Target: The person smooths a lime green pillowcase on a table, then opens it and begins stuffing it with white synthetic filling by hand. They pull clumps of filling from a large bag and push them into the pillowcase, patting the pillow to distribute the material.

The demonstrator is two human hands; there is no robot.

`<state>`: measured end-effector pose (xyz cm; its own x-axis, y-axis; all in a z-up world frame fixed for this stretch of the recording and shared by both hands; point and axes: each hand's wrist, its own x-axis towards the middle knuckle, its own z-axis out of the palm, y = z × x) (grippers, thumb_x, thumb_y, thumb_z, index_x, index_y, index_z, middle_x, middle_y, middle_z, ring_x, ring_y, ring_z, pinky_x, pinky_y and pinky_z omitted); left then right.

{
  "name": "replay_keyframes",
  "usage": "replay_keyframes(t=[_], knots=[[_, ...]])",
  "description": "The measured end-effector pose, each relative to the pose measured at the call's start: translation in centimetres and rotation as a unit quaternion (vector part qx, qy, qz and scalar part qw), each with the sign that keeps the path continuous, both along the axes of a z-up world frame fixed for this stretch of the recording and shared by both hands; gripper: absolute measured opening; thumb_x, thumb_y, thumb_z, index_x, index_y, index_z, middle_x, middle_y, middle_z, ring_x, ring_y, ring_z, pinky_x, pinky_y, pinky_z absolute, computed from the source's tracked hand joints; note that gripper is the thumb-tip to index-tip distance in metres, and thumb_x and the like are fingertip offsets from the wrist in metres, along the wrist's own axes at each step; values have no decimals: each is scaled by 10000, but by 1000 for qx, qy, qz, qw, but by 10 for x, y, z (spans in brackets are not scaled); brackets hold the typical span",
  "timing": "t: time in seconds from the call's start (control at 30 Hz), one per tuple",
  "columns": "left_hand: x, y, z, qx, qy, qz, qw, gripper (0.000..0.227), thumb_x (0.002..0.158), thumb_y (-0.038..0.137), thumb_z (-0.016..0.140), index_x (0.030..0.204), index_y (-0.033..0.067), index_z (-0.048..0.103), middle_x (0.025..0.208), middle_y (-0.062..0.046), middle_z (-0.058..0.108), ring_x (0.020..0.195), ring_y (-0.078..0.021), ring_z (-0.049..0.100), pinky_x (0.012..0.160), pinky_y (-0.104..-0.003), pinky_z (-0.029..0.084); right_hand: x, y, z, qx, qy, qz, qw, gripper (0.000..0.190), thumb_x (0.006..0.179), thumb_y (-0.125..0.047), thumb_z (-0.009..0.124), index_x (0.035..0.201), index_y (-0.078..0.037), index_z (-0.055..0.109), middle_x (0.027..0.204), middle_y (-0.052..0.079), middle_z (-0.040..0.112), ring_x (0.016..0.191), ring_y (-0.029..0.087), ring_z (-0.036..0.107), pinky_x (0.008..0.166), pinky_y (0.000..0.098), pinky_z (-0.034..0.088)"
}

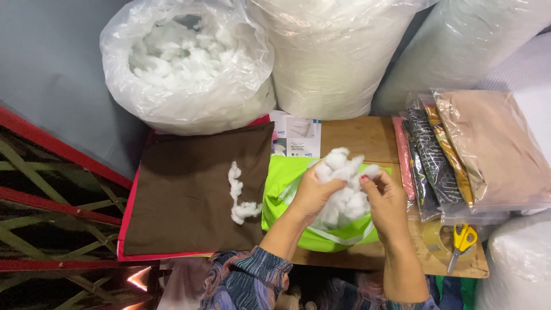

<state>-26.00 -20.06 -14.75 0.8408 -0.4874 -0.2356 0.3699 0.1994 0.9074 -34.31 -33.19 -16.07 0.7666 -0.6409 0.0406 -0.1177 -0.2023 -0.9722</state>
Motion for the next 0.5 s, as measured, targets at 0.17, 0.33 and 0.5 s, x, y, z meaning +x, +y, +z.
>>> replay_keyframes(t=[0.17, 0.33, 0.5], knots=[[6, 14, 26, -51, -1, 68, 996, 564, 694, 9, 775, 1251, 21, 686, 1056, -86, 684, 978, -204, 633, 867, -388, 565, -11, -16, 9, 76, -52, -43, 995, 35, 1024, -135, 639, 1051, -131, 661, 918, -17, 648, 807, 91, 632, 682, 260, 595], [21, 23, 14, -60, 1, 112, 992, 559, 692, -20, 754, 1246, 10, 684, 1032, -79, 687, 944, -198, 643, 840, -381, 570, -18, -24, 12, 61, -48, -60, 995, 33, 1015, -133, 670, 1033, -112, 653, 927, 8, 651, 805, 103, 650, 665, 255, 603], [30, 28, 11, -43, 17, 124, 991, 545, 678, -15, 757, 1217, 60, 716, 987, -69, 716, 889, -187, 672, 795, -383, 582, -16, -25, 11, -12, 30, -30, 999, 129, 918, -132, 794, 947, -31, 720, 873, 156, 718, 748, 220, 711, 632, 354, 607]])
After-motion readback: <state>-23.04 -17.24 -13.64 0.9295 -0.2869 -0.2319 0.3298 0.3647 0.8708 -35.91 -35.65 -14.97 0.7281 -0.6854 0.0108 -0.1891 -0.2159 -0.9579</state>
